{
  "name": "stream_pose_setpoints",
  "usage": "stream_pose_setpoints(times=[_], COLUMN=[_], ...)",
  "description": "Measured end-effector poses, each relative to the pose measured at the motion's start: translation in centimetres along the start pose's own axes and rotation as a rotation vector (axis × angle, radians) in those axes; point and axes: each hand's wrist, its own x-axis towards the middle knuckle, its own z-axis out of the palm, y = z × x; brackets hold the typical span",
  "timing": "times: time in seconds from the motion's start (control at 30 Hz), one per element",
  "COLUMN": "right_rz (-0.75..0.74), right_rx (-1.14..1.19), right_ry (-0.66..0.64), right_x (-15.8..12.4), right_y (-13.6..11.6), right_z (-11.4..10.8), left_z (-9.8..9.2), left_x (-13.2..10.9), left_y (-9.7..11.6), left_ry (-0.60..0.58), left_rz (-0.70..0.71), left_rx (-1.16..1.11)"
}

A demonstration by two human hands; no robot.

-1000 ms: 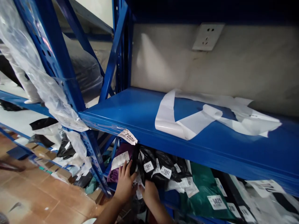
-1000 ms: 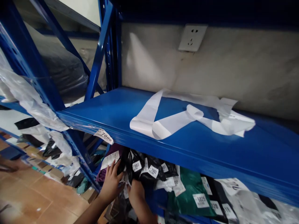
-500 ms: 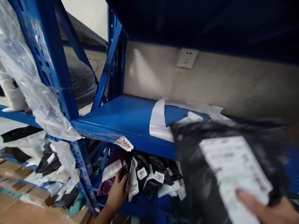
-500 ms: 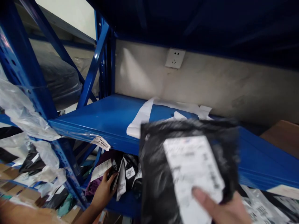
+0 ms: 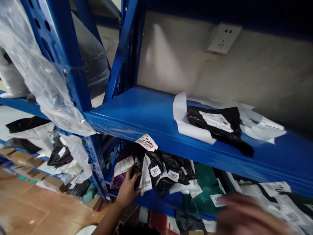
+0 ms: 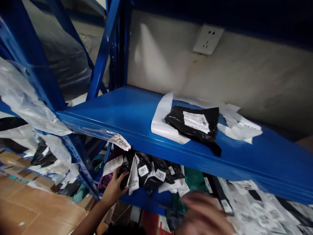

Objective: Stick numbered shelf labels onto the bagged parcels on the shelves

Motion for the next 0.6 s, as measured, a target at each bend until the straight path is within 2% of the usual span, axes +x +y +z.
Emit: stream_pose_setpoints(times=[0.03, 0.1, 0.17, 0.3, 0.37, 0.47, 0.6], right_rz=[-0.066, -0.072, -0.022, 0.159, 0.247, 0.322, 0.375], right_rx=[0.020, 0.067, 0.157, 0.225, 0.281, 0.333, 0.286], right_ry=[-0.026, -0.104, -0.133, -0.282, -0.225, -0.051, 0.053], right_x=[-1.2, -1.7, -0.5, 2.4, 2.9, 2.7, 2.7], right_y=[0.0, -0.1, -0.6, -2.5, -3.2, -3.8, -4.5], right_z=[1.3, 4.1, 6.3, 9.2, 10.7, 13.0, 14.3], left_z=[-0.1, -0.4, -0.5, -0.5, -0.4, -0.6, -1.0], left_x=[0.0, 0.0, 0.0, 0.1, 0.1, -0.1, -0.4], left_y=[-0.1, -0.4, -0.6, -0.9, -0.8, -0.6, -0.7], left_ry=[0.003, 0.012, 0.022, 0.035, 0.039, 0.037, -0.013], left_rz=[0.018, 0.060, 0.096, 0.142, 0.149, 0.123, 0.151], left_rx=[0.001, 0.011, 0.027, 0.030, 0.021, 0.002, -0.024])
